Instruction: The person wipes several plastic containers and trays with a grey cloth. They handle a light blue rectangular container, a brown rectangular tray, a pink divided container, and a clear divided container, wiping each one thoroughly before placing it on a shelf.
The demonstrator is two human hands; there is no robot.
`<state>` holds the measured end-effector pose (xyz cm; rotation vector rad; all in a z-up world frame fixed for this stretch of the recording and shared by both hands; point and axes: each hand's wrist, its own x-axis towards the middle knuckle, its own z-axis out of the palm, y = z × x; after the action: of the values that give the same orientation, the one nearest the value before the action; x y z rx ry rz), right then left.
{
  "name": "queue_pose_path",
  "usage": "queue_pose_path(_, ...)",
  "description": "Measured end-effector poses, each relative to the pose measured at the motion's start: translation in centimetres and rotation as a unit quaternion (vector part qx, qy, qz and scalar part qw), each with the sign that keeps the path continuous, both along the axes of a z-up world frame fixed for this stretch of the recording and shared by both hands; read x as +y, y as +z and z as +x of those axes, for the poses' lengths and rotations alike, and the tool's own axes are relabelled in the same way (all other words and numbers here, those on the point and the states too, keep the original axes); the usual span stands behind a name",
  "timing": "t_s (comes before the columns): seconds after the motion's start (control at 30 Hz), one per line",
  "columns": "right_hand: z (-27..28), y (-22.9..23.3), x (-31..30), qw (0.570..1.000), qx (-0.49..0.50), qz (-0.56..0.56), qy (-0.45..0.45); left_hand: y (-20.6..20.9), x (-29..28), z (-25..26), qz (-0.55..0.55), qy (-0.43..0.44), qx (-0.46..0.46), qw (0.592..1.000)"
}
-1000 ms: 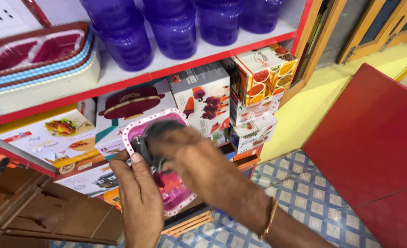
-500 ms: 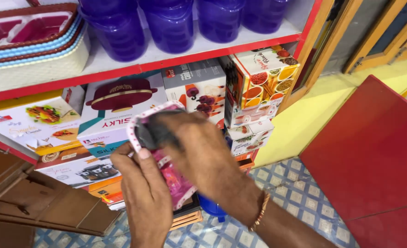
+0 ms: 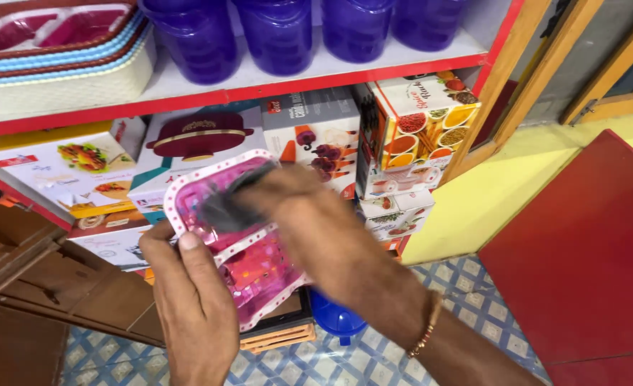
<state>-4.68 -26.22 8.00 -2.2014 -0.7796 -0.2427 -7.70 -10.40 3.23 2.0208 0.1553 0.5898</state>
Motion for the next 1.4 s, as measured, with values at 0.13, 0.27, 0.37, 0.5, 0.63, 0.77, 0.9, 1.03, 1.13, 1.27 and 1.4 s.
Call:
queue_pose_path(0.13, -1.1, 0.3, 0.7, 0.998, -0.031, 0.038, -0.044, -1.0, -0.5, -0.3, 0.012, -0.094, -0.107, 0.990)
queue_pose_path(0.27, -0.9, 0.5, 2.0, 0.992, -0.086, 0.051, -0.075, -0.9, 0.1, -0.4, -0.039, -0.083, 0.028, 0.995)
queue_pose_path(0.37, -1.3, 0.7, 3.6, 0.989, -0.128, 0.008, -0.073, -0.6, 1.1, -0.2, 0.020, -0.070, -0.070, 0.995)
queue_pose_path(0.5, -2.4, 0.5, 4.2, 0.988, -0.124, 0.079, -0.042, -1.0, 2.7, 0.1, 0.016, -0.005, -0.067, 0.998)
queue_pose_path(0.63, -4.7, -0.9, 6.3, 0.981, -0.171, 0.080, -0.040, -2.0, 4.7, 0.2, 0.002, 0.008, -0.102, 0.995)
queue_pose_path(0.77, -3.3, -2.1, 7.1, 0.976, -0.175, 0.023, -0.128, -1.7, 5.5, 0.2, -0.024, -0.015, -0.101, 0.994)
queue_pose_path(0.9, -3.4, -1.6, 8.3, 0.981, -0.100, 0.071, -0.151, 0.2, 5.9, 1.0, -0.037, -0.046, -0.106, 0.993)
queue_pose_path(1.03, -3.5, -0.5, 8.5, 0.983, -0.103, 0.084, -0.127, 1.5, 6.6, 0.5, -0.047, -0.039, -0.109, 0.992)
queue_pose_path(1.13, -3.4, -0.1, 9.0, 0.983, -0.057, 0.102, -0.141, 1.4, 6.4, 0.4, -0.052, -0.057, -0.117, 0.990)
queue_pose_path(1.27, -4.8, -0.2, 9.1, 0.991, -0.076, 0.095, -0.047, 2.1, 7.8, 1.6, -0.088, 0.013, -0.070, 0.994)
queue_pose_path(1.4, -4.0, -0.9, 9.8, 0.990, -0.052, 0.077, -0.110, 1.4, 7.6, 1.0, -0.057, -0.038, -0.125, 0.990)
